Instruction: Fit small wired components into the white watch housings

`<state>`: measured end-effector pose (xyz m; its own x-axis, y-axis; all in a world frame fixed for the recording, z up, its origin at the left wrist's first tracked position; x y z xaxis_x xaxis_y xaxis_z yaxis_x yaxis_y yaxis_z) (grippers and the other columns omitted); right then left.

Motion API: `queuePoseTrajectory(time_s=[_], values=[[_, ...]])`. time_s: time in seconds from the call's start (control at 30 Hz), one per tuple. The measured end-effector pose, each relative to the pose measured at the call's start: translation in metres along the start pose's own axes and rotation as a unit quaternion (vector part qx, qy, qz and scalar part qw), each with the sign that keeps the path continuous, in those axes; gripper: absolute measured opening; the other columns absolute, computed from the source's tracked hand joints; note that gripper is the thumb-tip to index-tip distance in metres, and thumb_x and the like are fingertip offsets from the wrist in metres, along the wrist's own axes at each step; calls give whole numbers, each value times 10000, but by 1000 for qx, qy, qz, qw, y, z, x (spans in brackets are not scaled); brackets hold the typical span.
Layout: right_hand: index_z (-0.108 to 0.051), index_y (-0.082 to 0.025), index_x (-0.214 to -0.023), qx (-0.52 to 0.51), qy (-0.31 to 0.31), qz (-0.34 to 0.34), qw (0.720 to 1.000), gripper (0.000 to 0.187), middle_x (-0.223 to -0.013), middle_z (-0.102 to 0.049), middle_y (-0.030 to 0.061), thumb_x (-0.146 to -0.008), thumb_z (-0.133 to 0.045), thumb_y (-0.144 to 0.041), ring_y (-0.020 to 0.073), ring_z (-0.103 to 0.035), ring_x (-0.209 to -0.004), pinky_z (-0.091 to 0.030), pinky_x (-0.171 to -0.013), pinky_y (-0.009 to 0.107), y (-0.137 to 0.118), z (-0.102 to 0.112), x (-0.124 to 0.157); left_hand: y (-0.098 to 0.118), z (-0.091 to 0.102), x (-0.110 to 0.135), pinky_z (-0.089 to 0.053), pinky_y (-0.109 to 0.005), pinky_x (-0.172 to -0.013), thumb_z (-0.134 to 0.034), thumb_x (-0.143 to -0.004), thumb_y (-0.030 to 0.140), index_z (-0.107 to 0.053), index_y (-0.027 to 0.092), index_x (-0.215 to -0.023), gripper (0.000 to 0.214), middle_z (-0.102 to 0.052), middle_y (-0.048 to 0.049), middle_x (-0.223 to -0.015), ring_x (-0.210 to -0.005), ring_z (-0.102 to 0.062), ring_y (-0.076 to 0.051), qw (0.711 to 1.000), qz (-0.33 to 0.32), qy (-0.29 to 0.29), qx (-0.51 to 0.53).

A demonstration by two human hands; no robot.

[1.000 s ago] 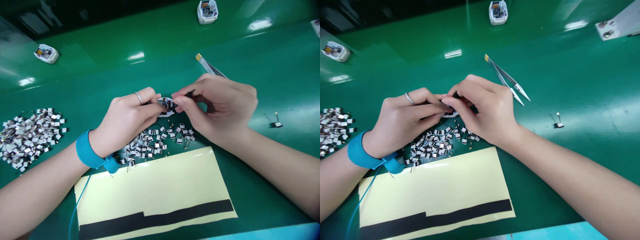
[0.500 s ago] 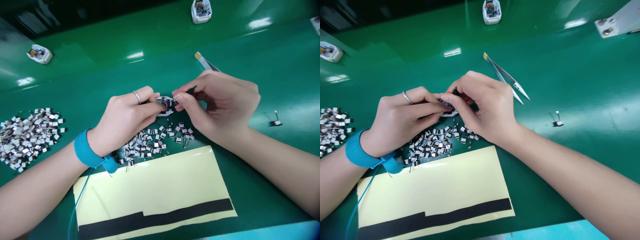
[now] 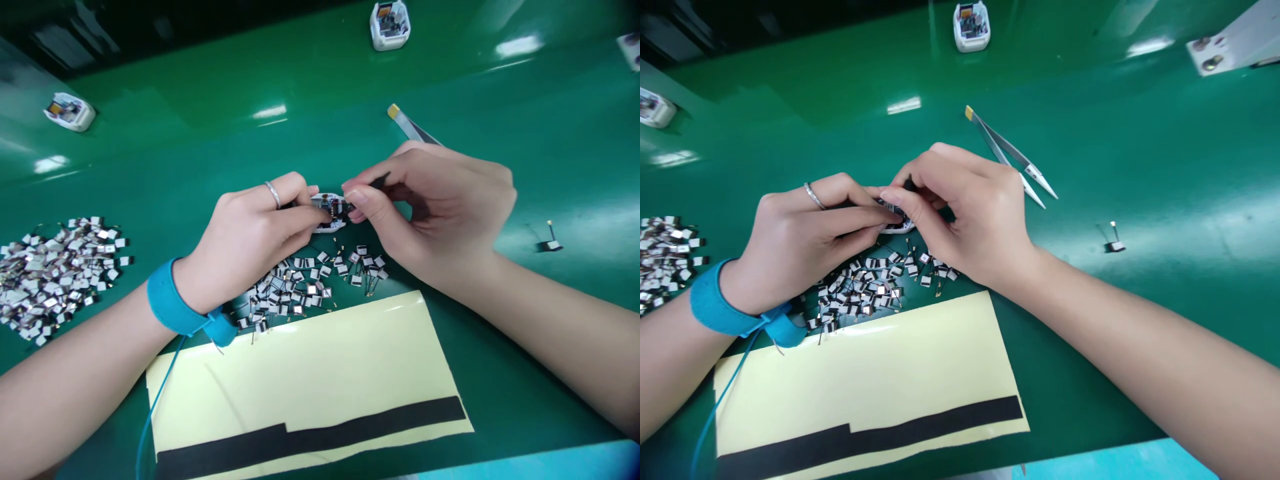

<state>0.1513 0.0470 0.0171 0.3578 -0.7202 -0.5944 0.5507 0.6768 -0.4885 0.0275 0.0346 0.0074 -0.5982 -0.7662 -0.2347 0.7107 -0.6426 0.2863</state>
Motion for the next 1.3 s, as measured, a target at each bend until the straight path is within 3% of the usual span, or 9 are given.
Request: queuePoseTrajectory(time_s=[0.5,0.77,1.07,1.3], values=[[-549,-198,-637,12,-3,21,1000,194,-639,-616,-37,-815,-485,-240,70,-525,-535,-444,-494,195,-1,-1,0,1,1,-1,-447,-202,-613,-422,-836,188,-613,205,-841,192,-590,2,-839,-707,-580,-101,1000,-7,10,-9],[-545,-190,-642,35,-8,68,997,196,-627,-599,-18,-818,-461,-196,66,-513,-531,-420,-486,180,-7,-4,-1,3,1,-2,-443,-186,-583,-421,-834,186,-604,205,-799,188,-585,9,-810,-693,-581,-95,999,-11,14,-40],[-540,-184,-658,-9,-36,54,998,180,-568,-541,-27,-819,-461,-195,67,-469,-517,-389,-480,187,-5,-7,-4,1,-2,0,-457,-183,-608,-384,-853,194,-604,199,-815,223,-587,6,-849,-742,-595,-101,999,-21,13,-43],[-566,-179,-718,-63,-53,71,994,88,-631,-580,-9,-781,-504,-175,68,-527,-565,-425,-510,171,-8,-12,-1,1,-2,2,-479,-209,-697,-397,-844,167,-589,165,-787,200,-576,-19,-890,-865,-590,-137,998,-35,-7,-50]])
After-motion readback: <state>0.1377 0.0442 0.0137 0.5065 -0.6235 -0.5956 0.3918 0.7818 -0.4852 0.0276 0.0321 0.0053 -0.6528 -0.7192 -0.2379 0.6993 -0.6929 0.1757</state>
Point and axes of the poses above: each hand's wrist, its own x-axis away from the middle knuckle, its own z-axis out of the back of the hand, y = z × x, the point moved 6 cm from there along -x, towards the middle knuckle
